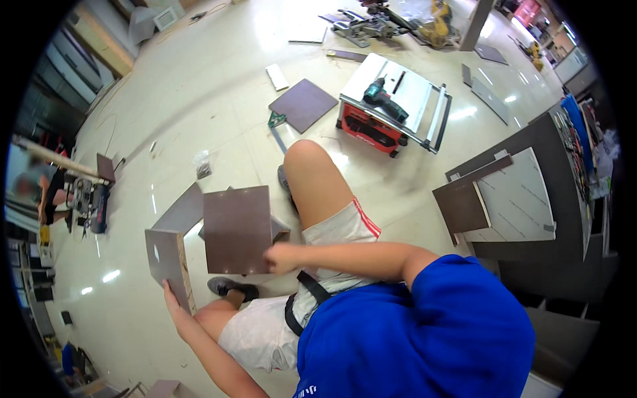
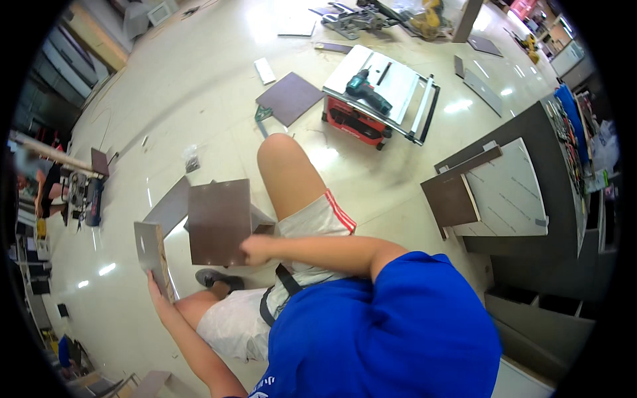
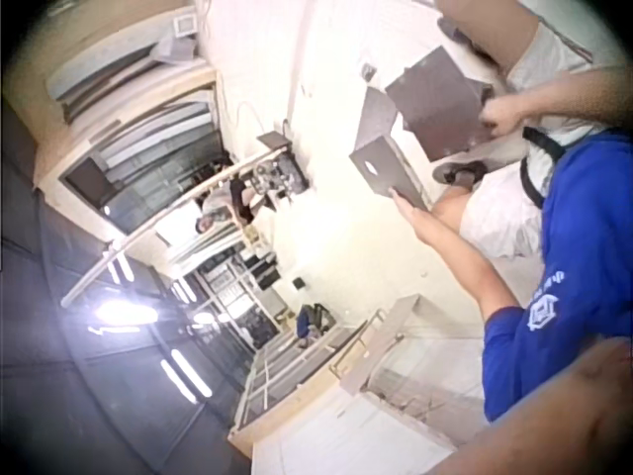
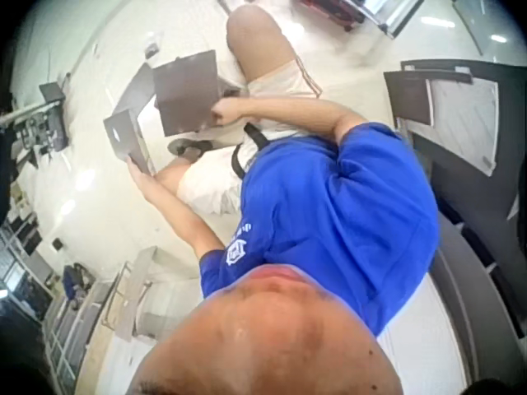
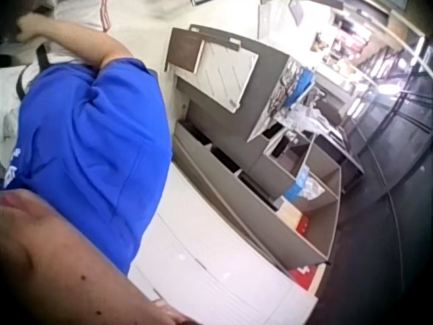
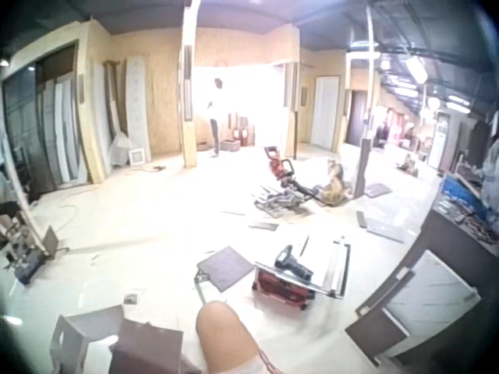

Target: The person sits on the floor and uses a cordless drill to drive screws into rectangular wooden panels. They repeatedly flip the panels to drill from different sides and then align two panels together to form a corner joint.

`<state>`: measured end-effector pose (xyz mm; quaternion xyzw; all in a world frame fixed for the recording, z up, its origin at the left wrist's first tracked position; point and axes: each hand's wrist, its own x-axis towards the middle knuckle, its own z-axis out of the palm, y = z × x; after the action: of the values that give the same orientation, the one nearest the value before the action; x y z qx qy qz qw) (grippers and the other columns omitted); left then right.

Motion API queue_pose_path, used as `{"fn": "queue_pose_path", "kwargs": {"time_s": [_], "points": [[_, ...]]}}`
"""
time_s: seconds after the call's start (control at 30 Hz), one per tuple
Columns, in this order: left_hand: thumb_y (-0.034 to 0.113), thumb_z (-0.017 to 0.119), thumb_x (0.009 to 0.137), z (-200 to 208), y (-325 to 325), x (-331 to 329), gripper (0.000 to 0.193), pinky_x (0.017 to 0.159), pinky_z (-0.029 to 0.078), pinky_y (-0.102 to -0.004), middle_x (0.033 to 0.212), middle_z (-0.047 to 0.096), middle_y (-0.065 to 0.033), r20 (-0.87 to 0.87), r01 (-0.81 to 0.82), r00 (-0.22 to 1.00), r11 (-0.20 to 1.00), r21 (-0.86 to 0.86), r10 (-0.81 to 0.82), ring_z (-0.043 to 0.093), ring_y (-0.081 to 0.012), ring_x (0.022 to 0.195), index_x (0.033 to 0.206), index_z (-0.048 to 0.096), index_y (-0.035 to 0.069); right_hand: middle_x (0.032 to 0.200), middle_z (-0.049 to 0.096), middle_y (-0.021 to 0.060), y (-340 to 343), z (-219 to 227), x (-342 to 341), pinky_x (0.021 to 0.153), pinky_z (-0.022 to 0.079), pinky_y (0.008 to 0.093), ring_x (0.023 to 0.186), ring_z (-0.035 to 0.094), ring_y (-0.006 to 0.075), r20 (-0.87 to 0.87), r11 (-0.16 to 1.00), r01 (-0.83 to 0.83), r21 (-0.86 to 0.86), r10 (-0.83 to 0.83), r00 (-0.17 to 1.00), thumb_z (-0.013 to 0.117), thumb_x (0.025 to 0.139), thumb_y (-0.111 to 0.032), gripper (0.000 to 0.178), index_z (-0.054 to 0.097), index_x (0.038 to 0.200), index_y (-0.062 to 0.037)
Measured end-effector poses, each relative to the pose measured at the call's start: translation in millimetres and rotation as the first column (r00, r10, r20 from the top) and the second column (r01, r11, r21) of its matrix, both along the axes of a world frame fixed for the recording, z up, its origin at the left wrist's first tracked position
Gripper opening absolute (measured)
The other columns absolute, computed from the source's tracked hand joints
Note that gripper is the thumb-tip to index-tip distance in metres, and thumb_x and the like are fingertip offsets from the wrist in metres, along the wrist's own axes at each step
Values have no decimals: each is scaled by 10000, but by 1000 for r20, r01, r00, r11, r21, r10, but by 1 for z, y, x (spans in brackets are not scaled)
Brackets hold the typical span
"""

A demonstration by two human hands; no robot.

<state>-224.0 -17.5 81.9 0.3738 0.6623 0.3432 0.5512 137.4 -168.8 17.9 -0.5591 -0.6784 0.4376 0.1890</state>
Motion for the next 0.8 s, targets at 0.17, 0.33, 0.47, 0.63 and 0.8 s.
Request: {"fn": "queue_pose_path", "kwargs": {"time_s": [0.17, 0.33, 0.47, 0.63, 0.8], "points": [[631, 529, 974, 49, -48, 22, 804, 1114, 366, -373, 1493, 516, -128, -17, -74, 997, 981, 180, 79, 493, -290, 1322, 1489, 484, 15, 965, 746, 170, -35, -53, -90, 808, 558, 463, 914, 703, 366, -342, 867, -294, -403, 156, 927, 683, 781, -211, 230, 735, 940, -52], [632, 542, 962, 93, -69, 42, 795, 1107, 369, -376, 1489, 515, -123, -239, -240, 951, 956, -169, 196, 477, -286, 1342, 1501, 483, 51, 958, 742, 176, -46, -76, -105, 824, 558, 462, 942, 702, 363, -126, 923, -308, -230, 285, 950, 696, 748, -233, 280, 744, 962, -61], [599, 565, 965, 50, -98, 2, 707, 958, 449, -322, 1256, 601, -95, -233, -279, 926, 953, 115, 299, 556, -209, 1135, 1420, 542, 58, 1055, 733, 209, -27, -77, -110, 893, 552, 466, 1029, 697, 376, -127, 895, -18, -445, -43, 991, 704, 763, -316, 371, 753, 1020, -53], [385, 658, 991, -68, -86, -93, 382, 643, 559, -222, 880, 645, -55, 346, -400, 829, 898, -184, 440, 641, -127, 790, 1135, 630, 33, 1359, 606, 269, -29, -105, -118, 1048, 493, 470, 1244, 605, 410, 39, 699, 311, -644, -376, 926, 702, 830, -494, 736, 605, 1324, 43], [345, 647, 990, -91, -132, -59, 333, 633, 535, -209, 920, 634, -42, 138, -459, 878, 888, -30, 458, 632, -130, 793, 1131, 612, 45, 1448, 503, 330, -45, -110, -111, 1114, 432, 461, 1333, 533, 417, 124, 542, 459, -704, -543, 830, 697, 818, -611, 992, 445, 1421, 136]]}}
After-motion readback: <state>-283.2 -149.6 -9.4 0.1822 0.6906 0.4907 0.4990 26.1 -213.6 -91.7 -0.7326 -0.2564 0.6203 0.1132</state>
